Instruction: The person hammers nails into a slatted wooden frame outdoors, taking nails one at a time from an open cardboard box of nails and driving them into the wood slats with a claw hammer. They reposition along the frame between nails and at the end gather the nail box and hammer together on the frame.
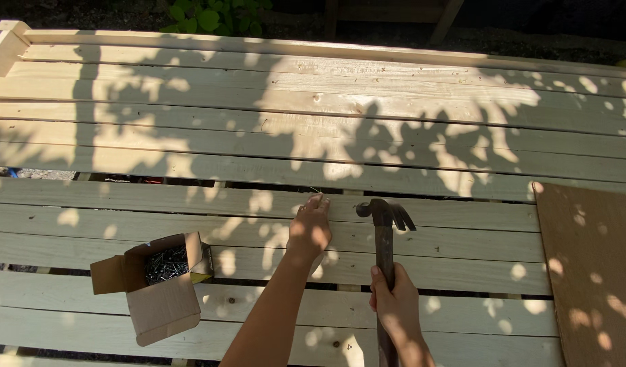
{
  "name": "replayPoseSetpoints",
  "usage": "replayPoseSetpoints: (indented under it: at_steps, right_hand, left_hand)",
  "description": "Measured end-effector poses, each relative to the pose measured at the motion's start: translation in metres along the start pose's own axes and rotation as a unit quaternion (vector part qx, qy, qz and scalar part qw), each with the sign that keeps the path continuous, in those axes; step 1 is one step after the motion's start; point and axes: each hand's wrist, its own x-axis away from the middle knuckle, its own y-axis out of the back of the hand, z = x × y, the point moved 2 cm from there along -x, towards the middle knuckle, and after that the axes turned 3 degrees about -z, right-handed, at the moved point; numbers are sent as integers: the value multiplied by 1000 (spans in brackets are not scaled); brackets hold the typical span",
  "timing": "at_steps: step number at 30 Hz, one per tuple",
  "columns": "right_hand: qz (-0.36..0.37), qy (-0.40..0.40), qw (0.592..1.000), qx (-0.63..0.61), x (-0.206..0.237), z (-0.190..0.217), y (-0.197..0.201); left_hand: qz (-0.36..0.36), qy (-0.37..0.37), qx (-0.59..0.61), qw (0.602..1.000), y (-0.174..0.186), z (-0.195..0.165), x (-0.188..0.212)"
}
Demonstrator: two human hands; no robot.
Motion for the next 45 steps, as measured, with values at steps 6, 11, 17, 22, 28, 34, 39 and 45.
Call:
replayPoseSetpoints:
  at_steps: [6,11,17,22,28,34,39,45]
  right_hand:
    - [77,61,995,-3,8,64,-35]
    - [186,91,977,-56,30,105,-85]
    - [264,99,958,-54,52,120,-123]
    - [276,94,956,-33,55,116,-134]
    - [274,81,957,-43,53,110,-133]
    - [236,89,967,-46,47,114,-115]
    - [176,99,974,-103,49,122,-111]
    - [134,92,977,-135,40,123,-95]
  left_hand:
    - [-163,127,88,975,110,-10,19]
    - [-252,174,23,952,206,37,37]
    - [25,421,-71,904,250,111,40]
    - [185,423,-217,860,219,144,27]
    - [190,391,-227,871,219,158,26]
    - [152,394,-96,901,272,107,27]
    - [227,301,49,925,281,39,9]
    - [284,161,114,938,230,-32,-9]
